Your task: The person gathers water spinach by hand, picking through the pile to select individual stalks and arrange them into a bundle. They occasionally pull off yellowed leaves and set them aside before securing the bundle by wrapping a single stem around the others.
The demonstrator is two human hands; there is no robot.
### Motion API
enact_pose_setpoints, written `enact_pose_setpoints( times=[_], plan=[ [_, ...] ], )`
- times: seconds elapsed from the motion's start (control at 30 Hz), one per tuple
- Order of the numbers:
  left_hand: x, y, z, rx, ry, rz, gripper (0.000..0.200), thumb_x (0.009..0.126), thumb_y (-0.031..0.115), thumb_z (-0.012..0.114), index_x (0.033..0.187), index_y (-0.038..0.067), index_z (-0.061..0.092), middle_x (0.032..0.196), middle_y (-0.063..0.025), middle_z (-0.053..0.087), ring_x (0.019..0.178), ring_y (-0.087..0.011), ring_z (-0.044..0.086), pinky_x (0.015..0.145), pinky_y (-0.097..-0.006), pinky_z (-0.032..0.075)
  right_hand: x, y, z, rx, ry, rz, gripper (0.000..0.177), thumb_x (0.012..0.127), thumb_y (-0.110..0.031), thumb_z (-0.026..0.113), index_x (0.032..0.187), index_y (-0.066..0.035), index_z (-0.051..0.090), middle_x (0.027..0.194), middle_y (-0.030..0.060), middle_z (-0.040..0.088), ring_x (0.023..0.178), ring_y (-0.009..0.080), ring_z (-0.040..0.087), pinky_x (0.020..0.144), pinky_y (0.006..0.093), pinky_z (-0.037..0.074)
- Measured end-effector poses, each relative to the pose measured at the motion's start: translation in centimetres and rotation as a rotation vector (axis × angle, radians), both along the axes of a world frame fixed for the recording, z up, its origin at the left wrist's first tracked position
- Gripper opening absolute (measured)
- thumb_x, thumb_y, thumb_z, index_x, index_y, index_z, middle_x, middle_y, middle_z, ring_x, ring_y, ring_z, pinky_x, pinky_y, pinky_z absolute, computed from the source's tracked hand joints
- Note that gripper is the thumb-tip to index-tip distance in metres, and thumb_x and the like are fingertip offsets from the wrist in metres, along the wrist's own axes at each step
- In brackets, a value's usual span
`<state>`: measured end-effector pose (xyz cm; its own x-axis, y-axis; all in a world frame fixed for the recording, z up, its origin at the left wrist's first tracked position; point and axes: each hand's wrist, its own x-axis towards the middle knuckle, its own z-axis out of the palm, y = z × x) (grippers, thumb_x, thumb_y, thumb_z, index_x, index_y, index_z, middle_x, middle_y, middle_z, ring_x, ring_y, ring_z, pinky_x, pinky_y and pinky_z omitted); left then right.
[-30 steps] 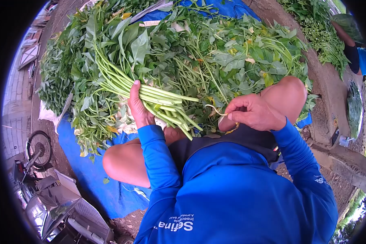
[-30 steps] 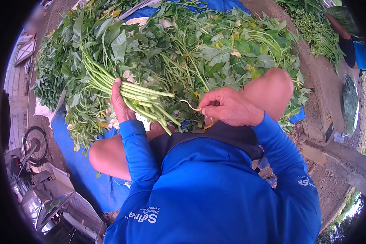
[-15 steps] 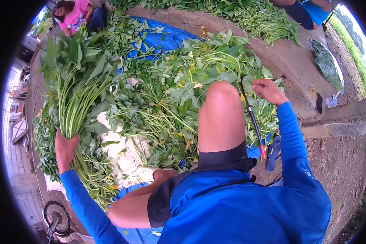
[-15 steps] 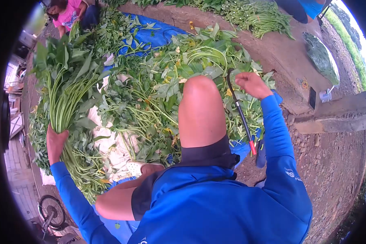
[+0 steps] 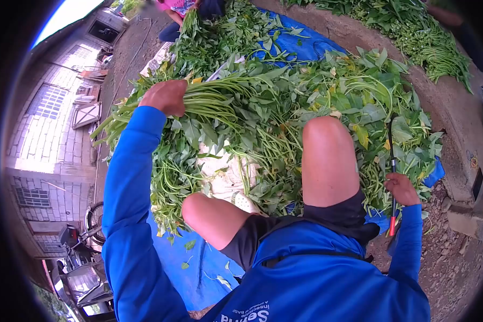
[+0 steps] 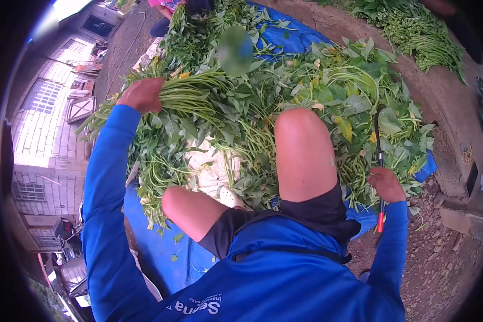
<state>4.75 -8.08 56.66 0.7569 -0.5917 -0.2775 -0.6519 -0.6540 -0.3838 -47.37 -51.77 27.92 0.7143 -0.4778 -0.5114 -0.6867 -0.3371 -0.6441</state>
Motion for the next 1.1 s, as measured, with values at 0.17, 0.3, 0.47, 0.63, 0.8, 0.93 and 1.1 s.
enact_pose_setpoints(
  times=[0.17, 0.3, 0.47, 0.63, 0.8, 0.93, 1.1],
  plan=[
    [-1.3, -4.4, 4.3, -0.205, -0.022, -0.082, 0.042, 0.067, 0.01, 0.078, 0.107, 0.004, 0.066, 0.105, -0.0242, 0.073, 0.104, -0.0465, 0.069, 0.088, -0.0545, 0.054, 9.3, 3.2, 8.6, 0.035, -0.402, 0.08, 0.043, 0.097, -0.017, 0.073, 0.134, 0.003, 0.068, 0.114, 0.019, 0.076, 0.103, 0.0254, 0.074, 0.093, 0.0362, 0.057],
    [-1.0, -8.1, 7.7, -0.279, 0.081, -0.15, 0.053, 0.064, 0.006, 0.08, 0.115, 0.003, 0.067, 0.106, -0.0234, 0.074, 0.104, -0.0428, 0.071, 0.091, -0.0498, 0.055, 18.6, 8.8, 18.9, -0.244, -1.064, 0.112, 0.037, 0.096, -0.012, 0.072, 0.131, 0.001, 0.069, 0.12, 0.0174, 0.072, 0.11, 0.0283, 0.071, 0.093, 0.0386, 0.057],
    [-4.1, -12.9, 14.1, -0.073, 0.214, 0.089, 0.065, 0.061, 0.011, 0.085, 0.125, 0.004, 0.073, 0.112, -0.0172, 0.077, 0.106, -0.0324, 0.073, 0.091, -0.043, 0.057, 22.8, 12.2, 23.3, -0.299, -1.236, 0.258, 0.033, 0.094, -0.012, 0.073, 0.124, 0.003, 0.071, 0.111, 0.0194, 0.072, 0.104, 0.0352, 0.071, 0.09, 0.0407, 0.056],
    [-4.6, -12.8, 13.9, -0.137, 0.036, -0.132, 0.06, 0.063, 0.012, 0.082, 0.12, 0.002, 0.068, 0.111, -0.0226, 0.074, 0.106, -0.0396, 0.071, 0.091, -0.0479, 0.055, 22.2, 13.3, 20.4, -0.006, -1.046, 0.315, 0.038, 0.097, -0.013, 0.073, 0.131, 0.003, 0.068, 0.105, 0.0138, 0.074, 0.095, 0.0228, 0.072, 0.083, 0.0367, 0.058],
    [-8.3, -13.1, 7.6, -0.412, -0.192, -0.491, 0.036, 0.076, 0.009, 0.074, 0.108, 0.003, 0.057, 0.09, -0.0243, 0.07, 0.091, -0.0483, 0.069, 0.078, -0.0597, 0.052, 22.9, 12.6, 24.5, 0.219, -1.251, 0.191, 0.045, 0.102, -0.017, 0.072, 0.142, 0.0, 0.062, 0.1, 0.005, 0.075, 0.086, 0.0087, 0.066, 0.079, 0.0294, 0.057],
    [-12.8, -11.3, 1.1, -0.607, -0.261, -0.647, 0.031, 0.082, 0.008, 0.07, 0.107, 0.007, 0.052, 0.08, -0.0172, 0.066, 0.077, -0.0421, 0.069, 0.067, -0.0548, 0.053, 23.1, 15.3, 32.8, 0.378, -1.473, 0.141, 0.043, 0.112, -0.033, 0.056, 0.136, 0.003, 0.063, 0.102, 0.0069, 0.071, 0.094, 0.0157, 0.067, 0.088, 0.0314, 0.056],
    [-21.2, -2.9, -7.3, -0.539, -0.386, -0.52, 0.031, 0.089, 0.017, 0.066, 0.12, 0.013, 0.06, 0.083, -0.0029, 0.055, 0.076, -0.0207, 0.063, 0.065, -0.037, 0.049, 24.7, 20.4, 23.6, -0.237, -1.071, 0.525, 0.037, 0.11, -0.03, 0.06, 0.123, 0.004, 0.07, 0.103, 0.0105, 0.075, 0.099, 0.025, 0.071, 0.09, 0.0385, 0.056]
  ],
)
